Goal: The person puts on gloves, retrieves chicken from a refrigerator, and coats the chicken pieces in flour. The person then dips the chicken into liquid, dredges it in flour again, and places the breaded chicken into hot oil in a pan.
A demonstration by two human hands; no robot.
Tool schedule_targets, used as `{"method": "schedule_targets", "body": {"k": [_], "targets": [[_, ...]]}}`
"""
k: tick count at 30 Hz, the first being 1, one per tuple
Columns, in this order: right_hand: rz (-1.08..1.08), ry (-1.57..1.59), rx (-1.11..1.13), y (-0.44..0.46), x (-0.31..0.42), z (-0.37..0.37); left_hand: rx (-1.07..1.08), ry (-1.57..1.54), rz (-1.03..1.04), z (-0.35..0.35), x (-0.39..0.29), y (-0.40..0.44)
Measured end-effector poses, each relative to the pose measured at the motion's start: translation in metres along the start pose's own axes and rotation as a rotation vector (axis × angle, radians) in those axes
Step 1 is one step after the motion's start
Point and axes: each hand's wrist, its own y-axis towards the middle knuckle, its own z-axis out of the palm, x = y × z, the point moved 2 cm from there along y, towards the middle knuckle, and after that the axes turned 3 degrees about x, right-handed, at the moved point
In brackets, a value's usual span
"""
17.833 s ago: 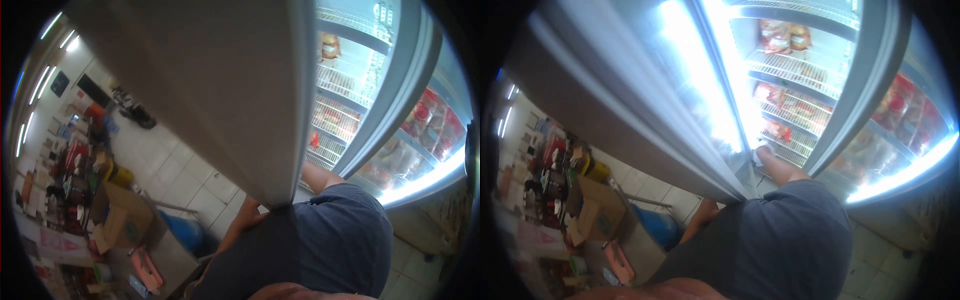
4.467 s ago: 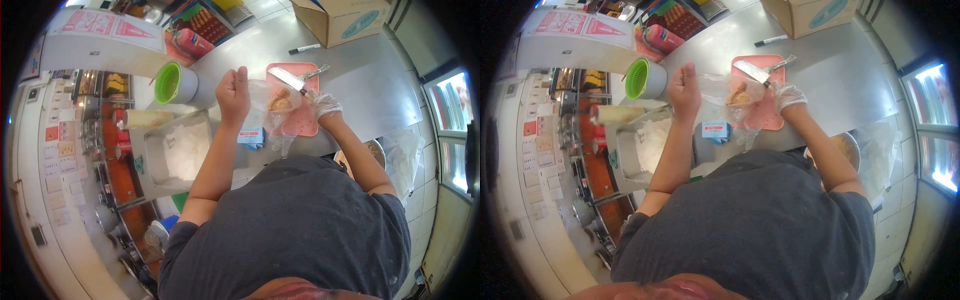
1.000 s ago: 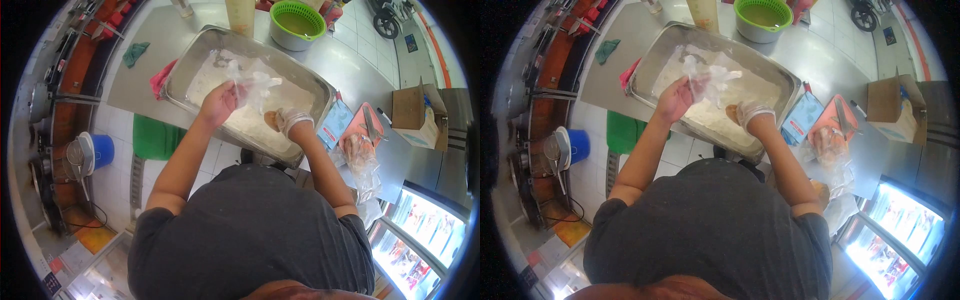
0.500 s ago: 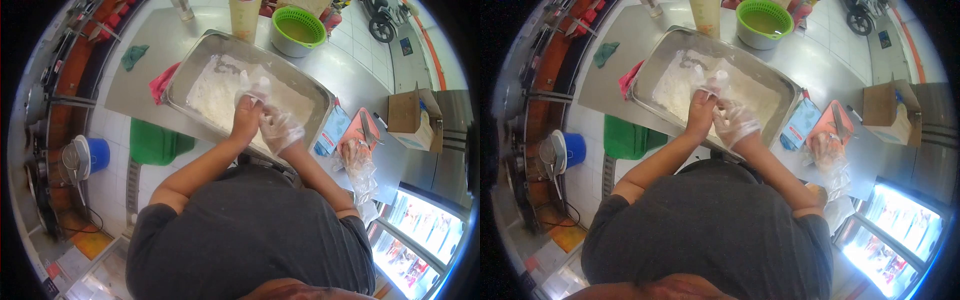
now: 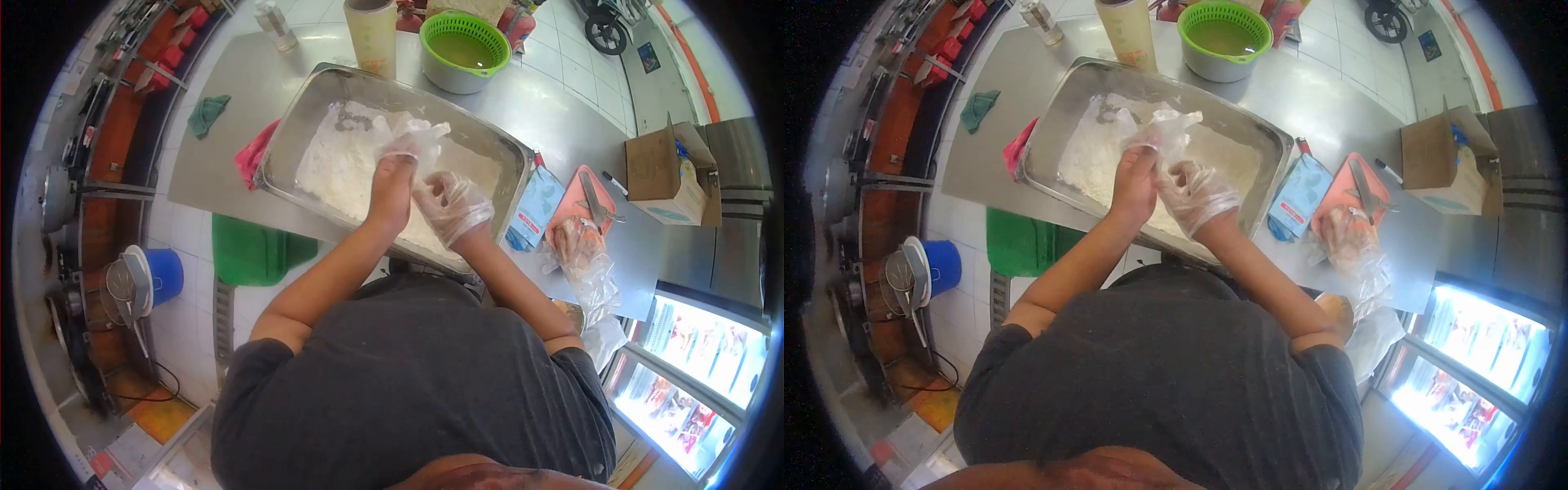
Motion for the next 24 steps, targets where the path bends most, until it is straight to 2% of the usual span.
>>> {"method": "schedule_targets", "body": {"k": [4, 6, 8, 10, 11, 12, 13, 14, 16, 17, 19, 23, 24], "targets": [[-0.082, -0.118, -0.035, 0.013, -0.008, -0.009, 0.157, -0.152, -0.136, 0.018, 0.012, -0.007], [-0.189, -0.271, -0.057, 0.018, -0.011, -0.016, 0.14, -0.142, -0.146, 0.02, 0.013, -0.009], [-0.197, -0.228, 0.015, 0.016, -0.016, -0.02, 0.118, -0.135, -0.155, 0.025, 0.01, -0.009], [-0.207, -0.183, 0.092, 0.011, -0.016, -0.018, -0.086, -0.155, -0.11, 0.024, 0.006, -0.005], [-0.294, -0.275, 0.073, 0.006, -0.013, -0.014, -0.086, -0.154, -0.112, 0.015, 0.008, 0.002], [-0.38, -0.369, 0.053, 0.002, -0.011, -0.01, -0.096, -0.23, -0.214, 0.002, 0.011, 0.011], [-0.377, -0.371, 0.054, 0.0, -0.015, -0.004, -0.105, -0.307, -0.316, 0.001, 0.008, 0.014], [-0.373, -0.371, 0.045, -0.002, -0.02, 0.002, -0.104, -0.309, -0.317, 0.003, 0.007, 0.014], [-0.37, -0.372, 0.035, -0.002, -0.02, 0.006, -0.266, -0.388, -0.34, 0.007, 0.001, 0.015], [-0.367, -0.349, 0.026, 0.0, -0.015, 0.003, -0.265, -0.388, -0.339, 0.004, -0.003, 0.017], [-0.363, -0.328, 0.015, 0.001, -0.011, 0.002, -0.023, -0.407, -0.389, 0.003, -0.013, 0.022], [-0.403, -0.333, -0.028, 0.001, -0.008, 0.001, -0.096, -0.427, -0.407, 0.001, -0.013, 0.023], [-0.419, -0.357, -0.044, 0.001, -0.007, 0.002, -0.067, -0.419, -0.28, -0.002, -0.009, 0.025]]}}
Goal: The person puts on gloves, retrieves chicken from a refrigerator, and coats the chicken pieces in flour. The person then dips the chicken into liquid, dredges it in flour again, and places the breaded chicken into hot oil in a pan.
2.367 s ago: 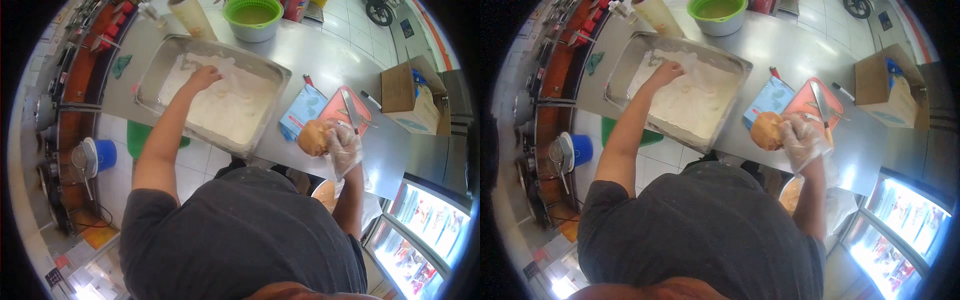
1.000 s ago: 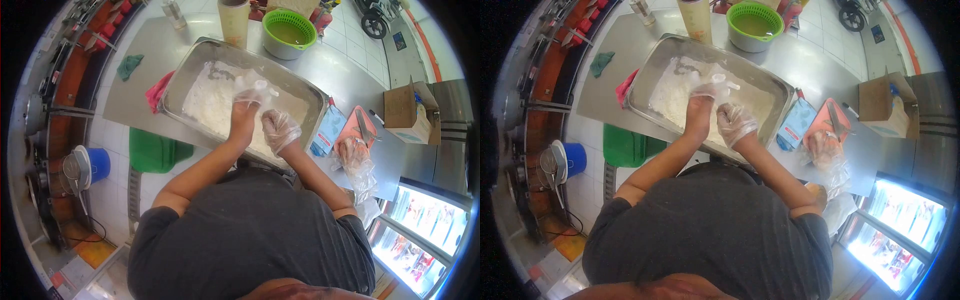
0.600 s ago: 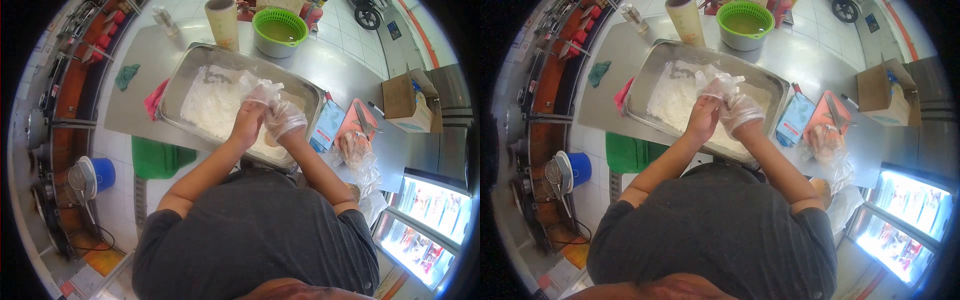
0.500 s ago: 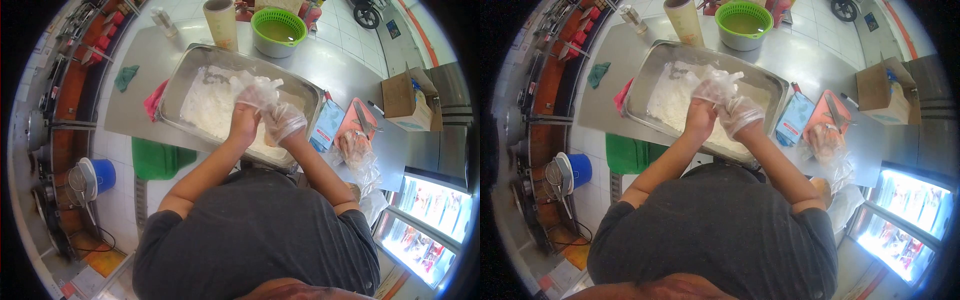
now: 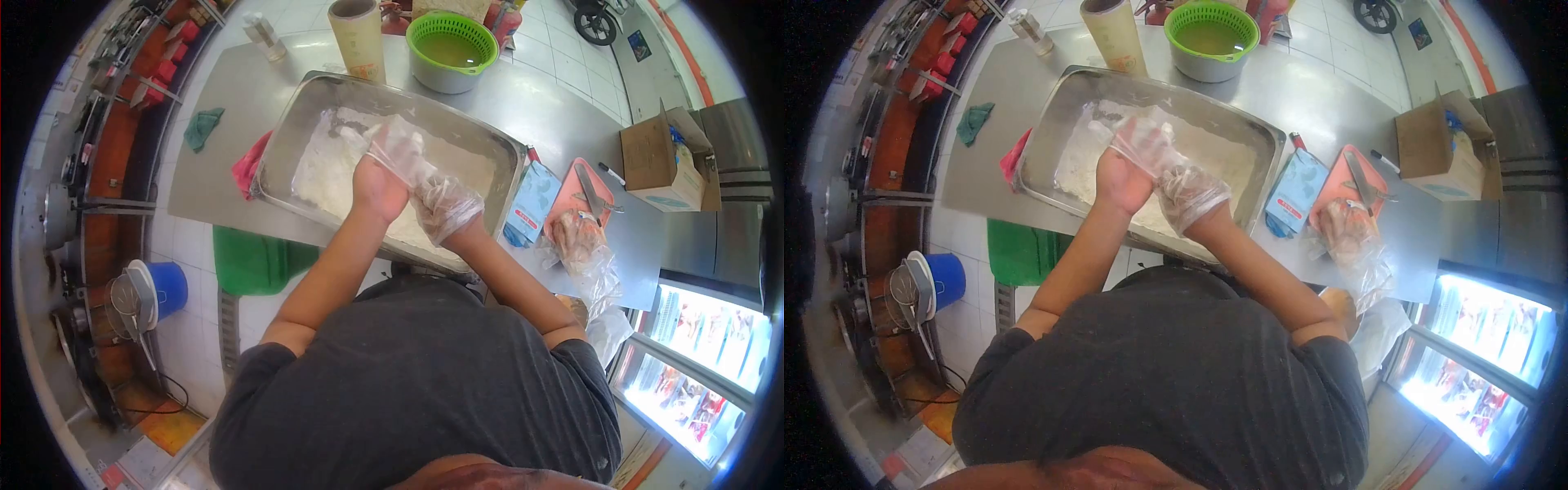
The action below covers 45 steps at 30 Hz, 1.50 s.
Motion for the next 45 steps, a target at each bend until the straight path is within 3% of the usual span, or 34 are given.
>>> {"method": "schedule_targets", "body": {"k": [1, 4, 7, 11, 13, 15, 16, 18, 19, 20, 21, 23, 27, 29, 30, 32, 34, 39, 41, 43, 45], "targets": [[-0.004, 0.002, 0.002, 0.0, 0.001, 0.001, 0.053, 0.012, 0.118, 0.002, -0.001, 0.0], [-0.023, 0.117, 0.05, -0.002, 0.0, 0.009, -0.02, -0.035, 0.201, 0.007, -0.001, -0.004], [-0.054, 0.121, -0.01, -0.004, -0.002, 0.014, 0.054, -0.112, 0.177, 0.019, -0.008, -0.013], [0.004, 0.058, 0.125, -0.008, 0.001, 0.018, 0.103, -0.109, 0.132, 0.018, -0.034, -0.014], [0.02, 0.018, 0.148, -0.007, 0.0, 0.014, 0.186, -0.001, 0.17, 0.006, -0.037, -0.005], [-0.114, 0.041, -0.104, -0.006, 0.007, 0.0, 0.226, 0.123, 0.268, -0.003, -0.031, 0.003], [-0.168, 0.027, -0.115, -0.002, 0.013, -0.008, 0.223, 0.257, 0.33, -0.01, -0.025, 0.007], [0.03, 0.205, -0.04, 0.009, 0.02, -0.018, 0.31, 0.355, 0.449, -0.019, -0.007, 0.013], [-0.017, 0.196, -0.034, 0.015, 0.024, -0.019, 0.338, 0.36, 0.485, -0.015, 0.002, 0.012], [0.089, 0.224, 0.039, 0.02, 0.023, -0.017, 0.322, 0.415, 0.462, -0.002, 0.004, 0.0], [0.203, 0.248, 0.113, 0.022, 0.022, -0.014, 0.292, 0.297, 0.263, 0.008, 0.004, -0.014], [0.177, 0.206, 0.127, 0.021, 0.018, -0.009, 0.269, 0.169, 0.08, 0.013, 0.01, -0.027], [0.047, 0.13, 0.113, 0.017, 0.007, 0.001, 0.176, 0.135, 0.211, 0.005, 0.023, -0.016], [-0.012, 0.113, 0.086, 0.016, 0.001, 0.008, 0.204, 0.097, 0.041, 0.007, 0.024, -0.02], [0.029, 0.248, 0.12, 0.015, -0.007, 0.016, 0.209, 0.097, 0.043, 0.005, 0.024, -0.016], [0.067, 0.382, 0.154, 0.017, 0.0, 0.012, 0.319, 0.248, 0.334, 0.002, 0.018, -0.005], [0.148, 0.785, 0.306, 0.015, 0.008, 0.006, 0.268, 0.188, 0.296, 0.002, 0.009, -0.007], [-0.028, 0.841, 0.373, 0.008, 0.02, 0.016, 0.074, -0.053, 0.129, 0.02, -0.026, -0.025], [-0.061, 0.871, 0.366, 0.006, 0.023, 0.019, 0.155, 0.015, 0.345, 0.01, -0.031, -0.014], [0.196, 0.905, 0.301, 0.006, 0.011, 0.031, 0.205, 0.126, 0.37, 0.003, -0.031, -0.006], [0.247, 0.912, 0.222, 0.006, 0.002, 0.027, 0.25, 0.239, 0.399, 0.0, -0.035, 0.007]]}}
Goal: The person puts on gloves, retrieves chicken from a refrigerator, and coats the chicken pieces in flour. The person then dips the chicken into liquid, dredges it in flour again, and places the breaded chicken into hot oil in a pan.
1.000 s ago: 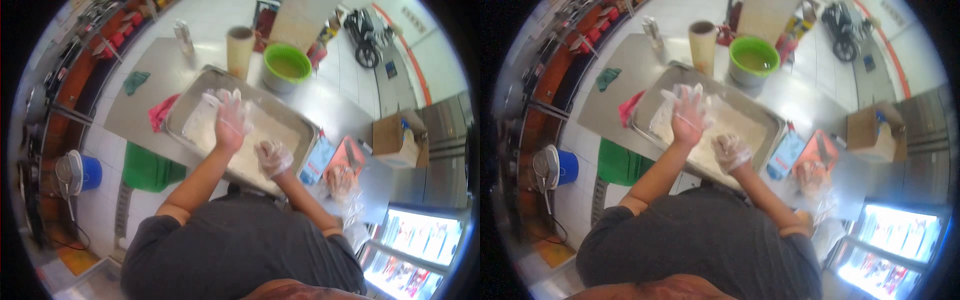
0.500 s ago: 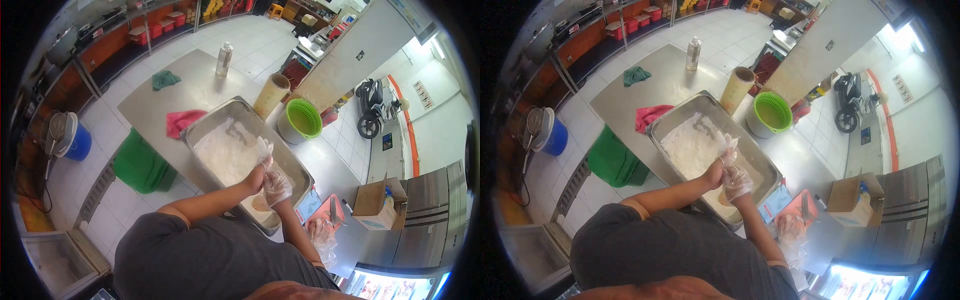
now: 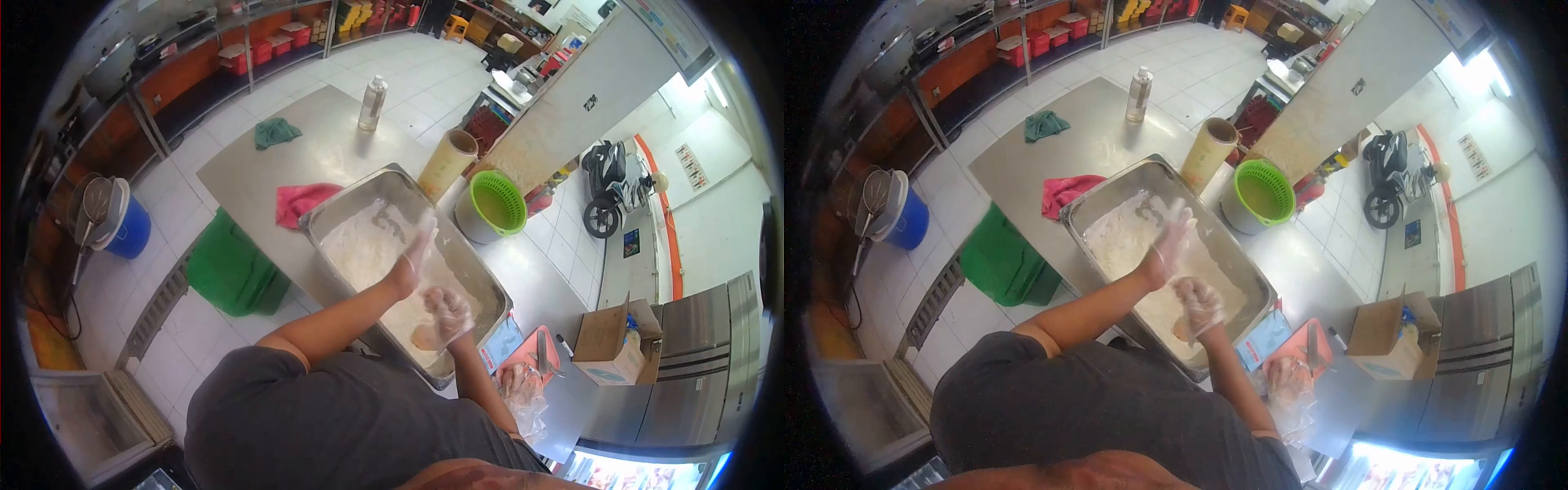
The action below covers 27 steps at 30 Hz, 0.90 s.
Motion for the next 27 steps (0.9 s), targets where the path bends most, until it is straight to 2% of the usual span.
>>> {"method": "schedule_targets", "body": {"k": [1, 2, 3, 5, 6, 8, 9, 11, 18, 21, 23, 27], "targets": [[0.011, 0.023, -0.091, 0.001, 0.001, -0.007, 0.105, 0.614, 0.042, -0.004, 0.005, 0.015], [0.008, 0.022, -0.088, 0.0, 0.013, -0.009, 0.158, 0.923, 0.053, 0.006, -0.002, 0.013], [-0.076, -0.131, -0.139, -0.003, 0.026, -0.015, 0.207, 1.23, 0.084, 0.016, -0.008, 0.011], [-0.164, -0.468, -0.236, -0.001, 0.047, -0.023, 0.044, 1.915, -0.12, 0.074, -0.056, -0.028], [-0.162, -0.469, -0.235, 0.0, 0.057, -0.023, 0.045, 1.913, -0.121, 0.073, -0.052, -0.033], [-0.099, -0.829, -0.135, 0.001, 0.074, -0.021, 0.127, 2.104, 0.049, 0.073, -0.046, -0.039], [-0.098, -0.829, -0.136, 0.002, 0.068, -0.022, 0.129, 2.104, 0.05, 0.072, -0.043, -0.041], [0.134, -0.541, -0.026, 0.006, 0.046, -0.021, 0.221, 2.171, -0.002, 0.071, -0.039, -0.043], [0.139, -0.726, 0.015, 0.001, 0.033, -0.02, 0.312, 2.321, -0.092, 0.068, -0.035, -0.053], [0.227, -0.779, 0.033, 0.003, 0.033, -0.016, 0.301, 2.281, -0.074, 0.061, -0.026, -0.057], [0.079, -0.997, 0.103, 0.006, 0.03, -0.015, 0.261, 2.325, -0.163, 0.059, -0.023, -0.058], [0.129, -0.969, 0.166, 0.001, 0.042, -0.017, 0.292, 2.342, -0.277, 0.051, -0.01, -0.069]]}}
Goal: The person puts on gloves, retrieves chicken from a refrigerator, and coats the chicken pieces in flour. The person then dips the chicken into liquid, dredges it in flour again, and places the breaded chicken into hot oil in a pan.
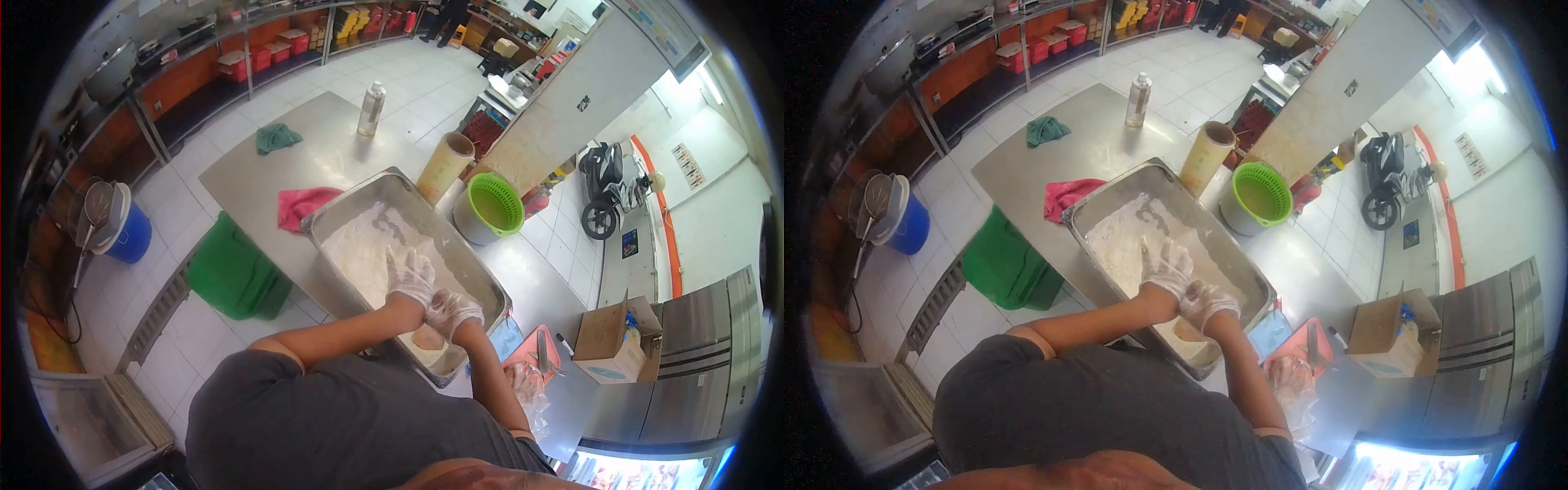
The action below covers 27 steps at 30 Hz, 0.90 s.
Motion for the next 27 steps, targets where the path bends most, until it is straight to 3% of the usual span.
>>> {"method": "schedule_targets", "body": {"k": [3, 5, 6, 8, 11, 13, 14, 15, 17, 19, 21, 22, 23, 24, 27], "targets": [[0.038, -0.006, -0.057, -0.001, 0.006, 0.001, -0.062, 0.005, -0.033, 0.014, -0.003, -0.001], [0.139, -0.224, -0.1, 0.003, 0.009, -0.002, 0.154, -0.114, -0.058, 0.0, -0.008, -0.014], [0.137, -0.227, -0.102, 0.003, 0.01, -0.007, 0.151, -0.116, -0.06, -0.002, -0.008, -0.011], [0.01, -0.231, -0.27, -0.003, 0.016, -0.019, 0.327, -0.297, 0.122, -0.002, -0.006, 0.001], [-0.104, -0.247, -0.388, -0.011, 0.026, -0.014, 0.387, -0.46, 0.246, 0.016, 0.008, 0.049], [-0.048, -0.177, -0.506, -0.009, 0.023, -0.012, 0.138, -0.541, -0.001, 0.056, 0.012, 0.099], [0.005, -0.105, -0.62, -0.006, 0.019, -0.013, 0.054, -0.598, -0.116, 0.028, 0.01, 0.083], [0.002, -0.108, -0.622, -0.003, 0.017, -0.013, 0.012, -0.625, -0.176, 0.001, 0.007, 0.065], [0.196, -0.136, -0.462, 0.005, 0.01, -0.012, -0.092, -0.696, -0.334, -0.043, -0.002, 0.04], [0.102, -0.181, -0.431, -0.006, 0.028, -0.021, -0.15, -0.732, -0.431, -0.027, -0.005, 0.056], [0.015, -0.227, -0.397, -0.015, 0.036, -0.023, -0.397, -1.192, -0.185, 0.034, -0.005, 0.106], [-0.084, -0.292, -0.458, -0.02, 0.037, -0.023, -0.399, -1.68, -0.044, 0.032, -0.008, 0.102], [-0.183, -0.357, -0.517, -0.024, 0.039, -0.022, -0.318, -2.185, 0.035, 0.031, -0.013, 0.098], [-0.178, -0.355, -0.517, -0.025, 0.036, -0.022, -0.23, -2.489, 0.076, 0.03, -0.017, 0.093], [-0.28, -0.302, -0.591, -0.025, 0.033, -0.021, -0.075, -2.99, 0.223, 0.005, -0.016, 0.068]]}}
